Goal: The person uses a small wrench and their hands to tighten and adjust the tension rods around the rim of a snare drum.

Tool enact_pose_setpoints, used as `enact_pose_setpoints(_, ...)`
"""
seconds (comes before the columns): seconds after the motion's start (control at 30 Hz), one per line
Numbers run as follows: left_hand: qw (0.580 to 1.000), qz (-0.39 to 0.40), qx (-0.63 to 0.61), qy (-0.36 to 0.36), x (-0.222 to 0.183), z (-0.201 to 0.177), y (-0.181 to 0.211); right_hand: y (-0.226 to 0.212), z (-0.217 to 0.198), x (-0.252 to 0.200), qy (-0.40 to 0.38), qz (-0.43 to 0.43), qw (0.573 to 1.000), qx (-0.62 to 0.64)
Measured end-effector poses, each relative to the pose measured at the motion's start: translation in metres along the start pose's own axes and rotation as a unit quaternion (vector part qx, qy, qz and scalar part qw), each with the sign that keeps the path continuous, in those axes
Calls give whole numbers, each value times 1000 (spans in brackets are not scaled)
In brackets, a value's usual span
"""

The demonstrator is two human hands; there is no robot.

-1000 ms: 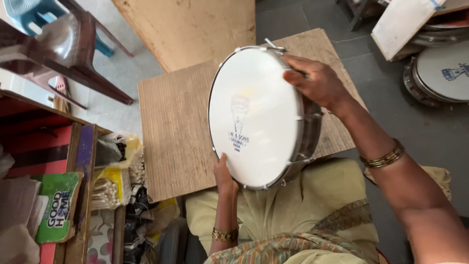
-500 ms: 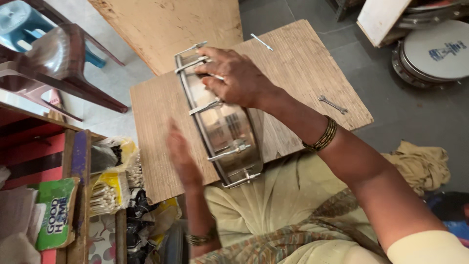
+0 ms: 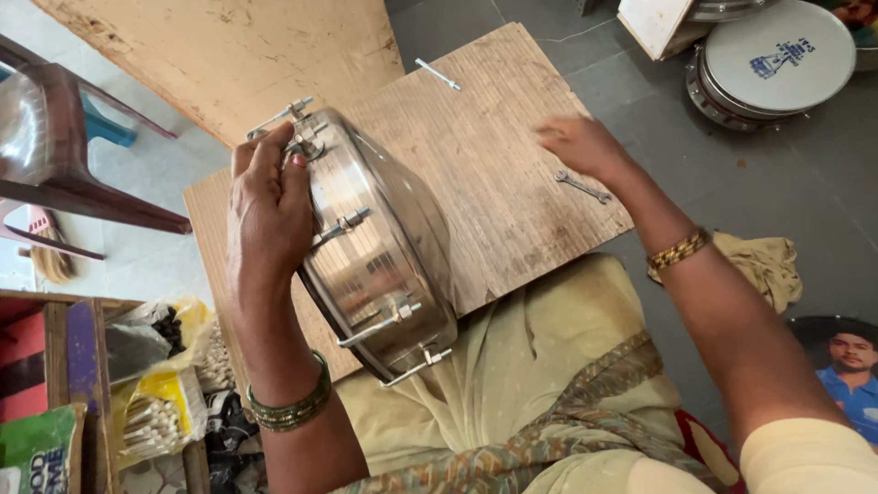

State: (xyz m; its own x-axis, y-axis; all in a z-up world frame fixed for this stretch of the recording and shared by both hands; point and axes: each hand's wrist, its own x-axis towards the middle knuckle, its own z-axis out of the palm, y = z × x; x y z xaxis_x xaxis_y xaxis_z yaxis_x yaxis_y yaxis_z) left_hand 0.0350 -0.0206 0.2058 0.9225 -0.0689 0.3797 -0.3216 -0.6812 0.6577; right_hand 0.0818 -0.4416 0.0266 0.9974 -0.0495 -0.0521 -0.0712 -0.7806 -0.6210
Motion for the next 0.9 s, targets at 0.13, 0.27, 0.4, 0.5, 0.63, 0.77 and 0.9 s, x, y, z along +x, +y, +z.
enact_pose_setpoints(0.13,999,-25,-20,-15,5,6,9,119,42,-26,48,91,987,-124)
enact_pose_setpoints(0.27,998,-25,-43,-24,13,9,10,135,74,-58,138,31,976,-168)
enact_pose_setpoints(0.4,998,-24,-45,-31,18,12,8,125,90,-59,166,-19,957,-237)
enact_pose_setpoints(0.5,999,-6,-39,-10,21,18,4,123,98,-48,150,10,943,-296)
enact_pose_setpoints(0.63,998,33,-56,23,21,30,-1,115,83,-30,41,117,951,-285)
enact_pose_setpoints(0.77,997,4,-63,34,18,32,5,119,73,-14,-66,191,954,-222)
enact_pose_setpoints(0.9,997,-24,-65,41,16,33,10,121,86,-14,-46,139,969,-200)
